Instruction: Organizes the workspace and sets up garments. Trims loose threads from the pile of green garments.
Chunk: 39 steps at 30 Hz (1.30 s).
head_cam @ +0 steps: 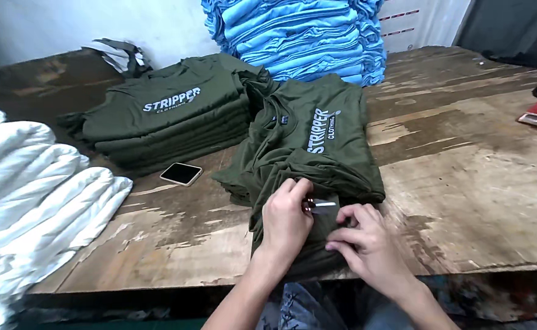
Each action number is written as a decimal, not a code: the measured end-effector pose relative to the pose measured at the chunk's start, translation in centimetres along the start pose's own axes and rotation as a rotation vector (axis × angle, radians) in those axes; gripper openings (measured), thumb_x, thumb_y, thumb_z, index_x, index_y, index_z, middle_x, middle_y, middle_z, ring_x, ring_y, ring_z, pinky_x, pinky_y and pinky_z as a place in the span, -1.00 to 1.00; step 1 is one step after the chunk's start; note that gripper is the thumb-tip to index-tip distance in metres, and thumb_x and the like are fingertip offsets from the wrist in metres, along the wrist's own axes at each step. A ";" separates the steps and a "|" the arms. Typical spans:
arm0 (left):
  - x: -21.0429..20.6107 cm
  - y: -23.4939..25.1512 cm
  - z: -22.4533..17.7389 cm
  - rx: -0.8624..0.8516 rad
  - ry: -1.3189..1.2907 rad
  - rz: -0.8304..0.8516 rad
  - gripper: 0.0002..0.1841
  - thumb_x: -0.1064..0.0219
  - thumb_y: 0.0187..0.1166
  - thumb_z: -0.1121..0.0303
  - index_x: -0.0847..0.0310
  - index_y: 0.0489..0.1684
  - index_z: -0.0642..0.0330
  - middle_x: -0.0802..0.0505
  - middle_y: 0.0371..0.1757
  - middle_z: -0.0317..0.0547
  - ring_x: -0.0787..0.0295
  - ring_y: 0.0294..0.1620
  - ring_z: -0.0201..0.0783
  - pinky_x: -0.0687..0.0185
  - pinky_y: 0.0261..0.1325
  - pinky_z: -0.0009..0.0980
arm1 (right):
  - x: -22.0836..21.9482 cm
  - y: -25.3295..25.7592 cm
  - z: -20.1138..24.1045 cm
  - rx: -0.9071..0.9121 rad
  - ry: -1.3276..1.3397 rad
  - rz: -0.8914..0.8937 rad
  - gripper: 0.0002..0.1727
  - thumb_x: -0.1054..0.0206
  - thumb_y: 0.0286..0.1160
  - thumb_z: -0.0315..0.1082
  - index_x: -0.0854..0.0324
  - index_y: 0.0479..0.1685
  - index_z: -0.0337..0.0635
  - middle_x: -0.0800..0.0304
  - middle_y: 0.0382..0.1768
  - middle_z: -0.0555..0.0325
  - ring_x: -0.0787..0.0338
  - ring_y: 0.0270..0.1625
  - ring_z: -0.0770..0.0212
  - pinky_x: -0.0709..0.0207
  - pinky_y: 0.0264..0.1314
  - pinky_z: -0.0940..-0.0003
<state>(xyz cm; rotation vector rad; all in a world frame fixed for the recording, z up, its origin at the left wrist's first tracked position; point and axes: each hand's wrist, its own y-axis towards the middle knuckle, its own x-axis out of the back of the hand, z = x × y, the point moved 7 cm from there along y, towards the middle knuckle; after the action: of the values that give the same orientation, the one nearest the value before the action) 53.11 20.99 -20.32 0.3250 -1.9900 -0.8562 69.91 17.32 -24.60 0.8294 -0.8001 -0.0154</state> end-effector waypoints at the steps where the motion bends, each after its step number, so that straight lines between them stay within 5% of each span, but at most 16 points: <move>1: -0.3 -0.4 0.3 -0.035 -0.020 -0.020 -0.74 -0.51 0.09 0.61 -0.82 -0.29 0.06 -0.74 -0.41 -0.21 -0.74 -0.43 -0.21 -0.71 -0.41 -0.17 | 0.3 -0.3 -0.5 -0.024 0.111 0.025 -0.85 -0.49 0.42 0.05 -0.92 -0.37 0.36 -0.74 -0.07 0.40 -0.64 0.07 0.36 -0.52 0.17 0.27; 4: -0.9 -1.9 1.9 -0.015 -0.114 0.062 -0.77 -0.46 0.14 0.54 -0.84 -0.29 0.00 -0.75 -0.34 -0.29 -0.75 -0.35 -0.33 -0.77 -0.28 -0.27 | 2.8 -1.8 -1.8 -0.071 0.241 0.371 -0.79 -0.52 0.30 0.18 -0.90 -0.46 0.39 -0.73 -0.18 0.50 -0.63 0.09 0.40 -0.47 0.26 0.20; 7: -0.9 -3.1 1.9 0.082 -0.199 0.223 -0.67 -0.46 0.39 0.31 -0.79 0.15 -0.02 -0.79 -0.05 -0.23 -0.76 0.03 -0.24 -0.73 0.14 -0.11 | 4.0 -2.7 -2.1 -0.068 0.120 0.555 -0.63 -0.52 0.18 0.32 -0.88 -0.56 0.30 -0.85 -0.24 0.50 -0.76 0.00 0.35 -0.52 0.20 0.00; 9: -0.7 -3.6 1.1 0.107 -0.212 0.221 -0.59 -0.44 0.52 0.12 -0.73 0.32 -0.03 -0.78 0.05 -0.21 -0.72 0.15 -0.20 -0.65 0.26 -0.06 | 4.1 -1.8 -1.5 -0.091 0.072 0.343 -0.47 -0.47 0.23 0.43 -0.82 -0.58 0.16 -0.84 -0.24 0.39 -0.78 -0.05 0.32 -0.64 0.10 0.04; 11: -0.3 -4.2 0.3 0.090 -0.191 0.136 -0.58 -0.42 0.57 0.14 -0.72 0.39 -0.04 -0.80 0.07 -0.20 -0.73 0.14 -0.19 -0.69 0.24 -0.10 | 3.6 -0.9 -0.3 -0.081 -0.036 0.047 -0.54 -0.46 0.33 0.32 -0.83 -0.37 0.12 -0.80 -0.16 0.29 -0.78 -0.08 0.29 -0.71 -0.04 0.15; 13: -0.1 -4.4 -0.7 0.030 -0.162 0.109 -0.57 -0.41 0.59 0.19 -0.71 0.44 -0.07 -0.80 0.12 -0.20 -0.75 0.13 -0.20 -0.72 0.21 -0.12 | 2.9 -0.6 0.2 -0.019 -0.183 -0.080 -0.70 -0.39 0.49 0.08 -0.88 -0.19 0.12 -0.79 -0.02 0.15 -0.75 0.00 0.13 -0.62 0.03 0.04; 17: 0.4 -4.6 -1.5 -0.054 -0.083 0.100 -0.81 -0.33 0.60 0.24 -0.90 -0.05 -0.22 -0.89 -0.12 -0.46 -0.79 -0.09 -0.34 -0.70 -0.02 -0.26 | 2.8 -1.7 -1.1 -0.113 -0.033 -0.203 -0.76 -0.26 0.62 -0.13 -0.83 -0.29 0.10 -0.74 -0.02 0.26 -0.71 0.12 0.34 -0.62 0.18 0.34; 20: 0.3 -4.8 -2.2 -0.070 -0.113 0.149 -0.78 -0.34 0.60 0.22 -0.89 0.05 -0.21 -0.87 -0.07 -0.44 -0.78 -0.05 -0.34 -0.70 0.03 -0.27 | 2.7 -2.3 -1.2 -0.176 0.082 -0.319 -0.82 -0.36 0.52 -0.16 -0.84 -0.30 0.04 -0.72 0.06 0.20 -0.71 0.09 0.41 -0.66 0.06 0.51; 23: -0.6 -4.7 -2.9 -0.085 -0.134 0.155 -0.80 -0.33 0.62 0.24 -0.91 -0.02 -0.21 -0.89 -0.10 -0.46 -0.79 -0.10 -0.36 -0.70 -0.01 -0.29 | 2.3 -2.6 -0.5 -0.064 0.133 -0.345 -0.86 -0.37 0.52 -0.14 -0.79 -0.28 0.08 -0.65 0.10 0.21 -0.68 0.14 0.43 -0.63 0.17 0.53; 28: -0.3 -4.9 -1.0 0.026 -0.177 0.098 -0.80 -0.35 0.62 0.19 -0.89 0.03 -0.17 -0.86 -0.08 -0.44 -0.79 -0.01 -0.39 -0.75 0.10 -0.29 | 2.1 -2.6 1.3 0.185 -0.038 -0.208 -0.74 -0.33 0.47 0.13 -0.73 -0.29 0.22 -0.79 -0.03 0.30 -0.69 0.17 0.26 -0.51 0.31 0.20; 30: -0.3 -5.3 0.1 0.054 -0.175 0.099 -0.79 -0.37 0.59 0.19 -0.88 0.04 -0.18 -0.86 -0.07 -0.45 -0.79 0.00 -0.42 -0.76 0.12 -0.30 | 1.4 -1.9 1.9 0.153 -0.173 -0.189 -0.68 -0.40 0.44 0.14 -0.81 -0.01 0.25 -0.78 0.05 0.21 -0.70 0.18 0.15 -0.49 0.31 0.07; 34: 0.2 -6.3 0.8 0.035 -0.139 0.147 -0.81 -0.33 0.57 0.22 -0.89 -0.07 -0.25 -0.89 -0.10 -0.54 -0.78 -0.03 -0.42 -0.67 0.09 -0.26 | 0.6 -1.5 -0.4 -0.094 0.063 -0.184 -0.76 -0.32 0.58 -0.10 -0.86 -0.34 0.13 -0.81 0.05 0.25 -0.70 0.22 0.26 -0.58 0.32 0.23; 37: 0.4 -6.7 0.6 0.022 -0.172 0.135 -0.79 -0.35 0.57 0.20 -0.89 0.03 -0.23 -0.88 -0.05 -0.49 -0.78 0.03 -0.39 -0.67 0.13 -0.25 | 0.6 -1.9 -1.7 -0.218 0.333 -0.198 -0.78 -0.36 0.59 -0.10 -0.82 -0.34 0.08 -0.76 0.11 0.25 -0.69 0.28 0.30 -0.62 0.32 0.35; 39: 0.0 -6.6 0.1 0.003 -0.167 0.130 -0.80 -0.34 0.58 0.23 -0.90 -0.03 -0.23 -0.90 -0.07 -0.50 -0.79 -0.02 -0.38 -0.66 0.07 -0.26 | 0.6 -2.2 -1.3 -0.142 0.421 -0.159 -0.75 -0.34 0.64 -0.03 -0.79 -0.33 0.11 -0.74 0.10 0.25 -0.68 0.27 0.31 -0.61 0.34 0.34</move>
<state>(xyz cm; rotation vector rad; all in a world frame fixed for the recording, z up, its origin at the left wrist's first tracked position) 52.27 16.24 -24.85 0.1267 -2.1410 -0.8200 71.73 16.45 -26.18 0.7260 -0.3314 -0.0372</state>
